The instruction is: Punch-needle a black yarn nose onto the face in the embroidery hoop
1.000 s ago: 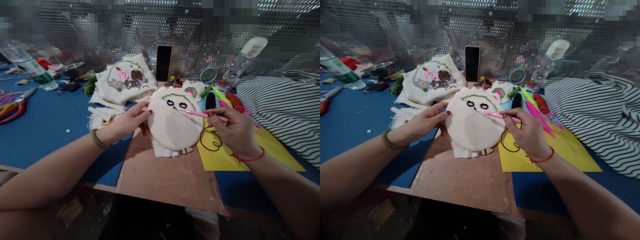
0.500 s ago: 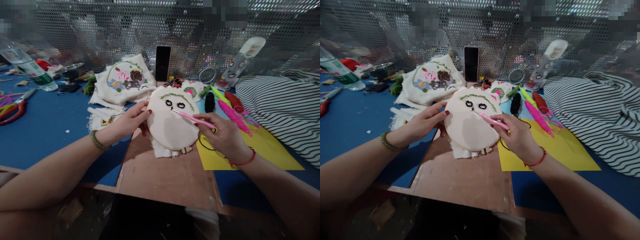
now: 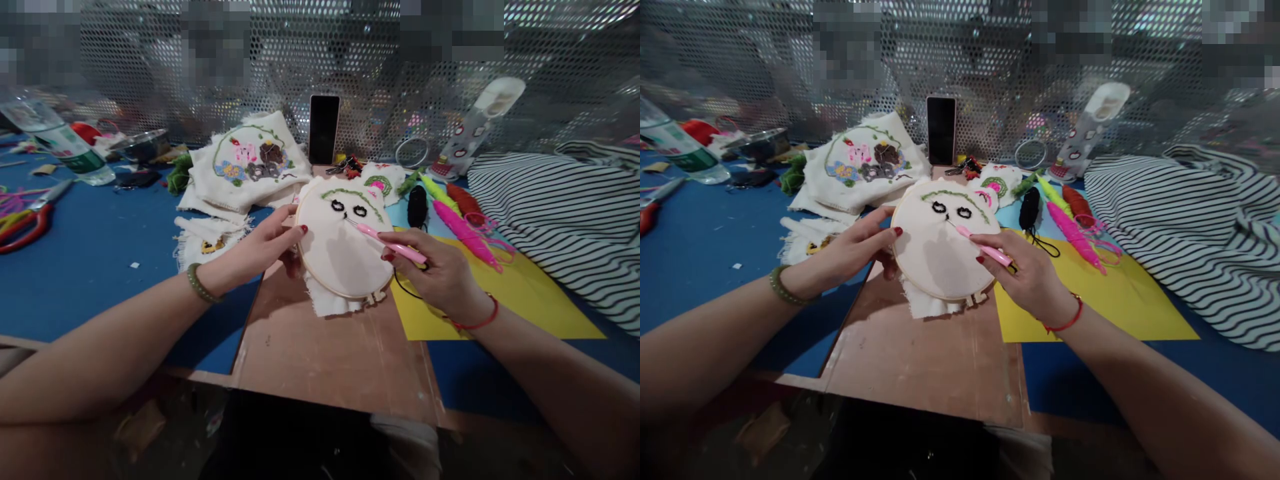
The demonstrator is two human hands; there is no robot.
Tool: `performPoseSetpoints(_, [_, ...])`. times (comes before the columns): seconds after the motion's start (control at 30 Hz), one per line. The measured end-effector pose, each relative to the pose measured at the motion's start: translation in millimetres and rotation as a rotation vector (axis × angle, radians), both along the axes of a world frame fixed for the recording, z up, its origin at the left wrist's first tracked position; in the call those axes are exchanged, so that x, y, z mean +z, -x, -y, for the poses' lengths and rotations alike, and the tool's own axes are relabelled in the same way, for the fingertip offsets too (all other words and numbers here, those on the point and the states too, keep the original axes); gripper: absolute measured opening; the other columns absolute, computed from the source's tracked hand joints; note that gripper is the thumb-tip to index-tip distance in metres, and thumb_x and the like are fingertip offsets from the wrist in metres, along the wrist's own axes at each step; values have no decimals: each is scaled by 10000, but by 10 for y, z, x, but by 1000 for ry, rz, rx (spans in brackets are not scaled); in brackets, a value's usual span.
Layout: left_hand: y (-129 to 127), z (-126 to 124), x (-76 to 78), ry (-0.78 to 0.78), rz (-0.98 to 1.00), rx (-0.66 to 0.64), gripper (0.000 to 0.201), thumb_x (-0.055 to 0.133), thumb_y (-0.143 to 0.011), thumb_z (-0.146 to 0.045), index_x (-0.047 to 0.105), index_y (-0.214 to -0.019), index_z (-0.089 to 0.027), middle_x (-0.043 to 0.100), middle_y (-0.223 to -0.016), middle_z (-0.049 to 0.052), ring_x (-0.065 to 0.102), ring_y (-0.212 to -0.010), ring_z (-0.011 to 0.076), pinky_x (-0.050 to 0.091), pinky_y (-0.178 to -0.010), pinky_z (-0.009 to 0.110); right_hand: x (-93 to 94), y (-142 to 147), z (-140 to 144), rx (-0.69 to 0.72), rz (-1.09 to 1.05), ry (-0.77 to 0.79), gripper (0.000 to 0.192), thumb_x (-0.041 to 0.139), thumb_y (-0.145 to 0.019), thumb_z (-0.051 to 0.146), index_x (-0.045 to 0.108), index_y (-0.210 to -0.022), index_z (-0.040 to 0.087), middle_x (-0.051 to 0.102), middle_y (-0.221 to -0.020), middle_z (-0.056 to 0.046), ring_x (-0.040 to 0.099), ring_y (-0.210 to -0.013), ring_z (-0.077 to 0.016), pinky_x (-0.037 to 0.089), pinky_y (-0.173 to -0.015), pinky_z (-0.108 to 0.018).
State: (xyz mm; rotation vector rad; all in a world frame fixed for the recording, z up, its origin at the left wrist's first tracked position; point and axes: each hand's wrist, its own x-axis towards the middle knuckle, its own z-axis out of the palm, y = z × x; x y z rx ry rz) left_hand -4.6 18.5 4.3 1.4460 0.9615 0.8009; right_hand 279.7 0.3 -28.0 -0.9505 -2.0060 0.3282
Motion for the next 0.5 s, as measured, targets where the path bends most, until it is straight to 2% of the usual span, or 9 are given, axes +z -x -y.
performPoseSetpoints(0.1, [-5, 1, 2, 24, 27, -54, 549, 545, -980, -261, 369, -1489, -158, 685, -733, -3, 645, -514, 125, 567, -518, 238, 1, 2, 3, 5, 2, -2, 217, 562, -985, 328, 684, -1163, 352, 766, -960, -48, 738, -922, -235, 608, -825, -438])
performPoseSetpoints(0.3, [-15, 22, 2, 60, 17, -43, 559, 490, -1023, -292, 297, -1535, -174, 679, -727, -7, 656, -513, 128, 575, -522, 242, 6, 0, -7, 15, -26, -18, 214, 538, -1004, 415, 683, -1132, 324, 758, -986, -61, 733, -904, -231, 611, -776, -429])
performPoseSetpoints(0.5, [-11, 7, -20, 52, 10, -44, 542, 492, -1031, -315, 315, -1522, -170, 671, -751, -2, 652, -513, 121, 579, -522, 238, -6, -13, -26, 51, -21, -74, 197, 557, -1003, 300, 669, -1160, 337, 755, -1062, -61, 719, -971, -226, 586, -837, -418])
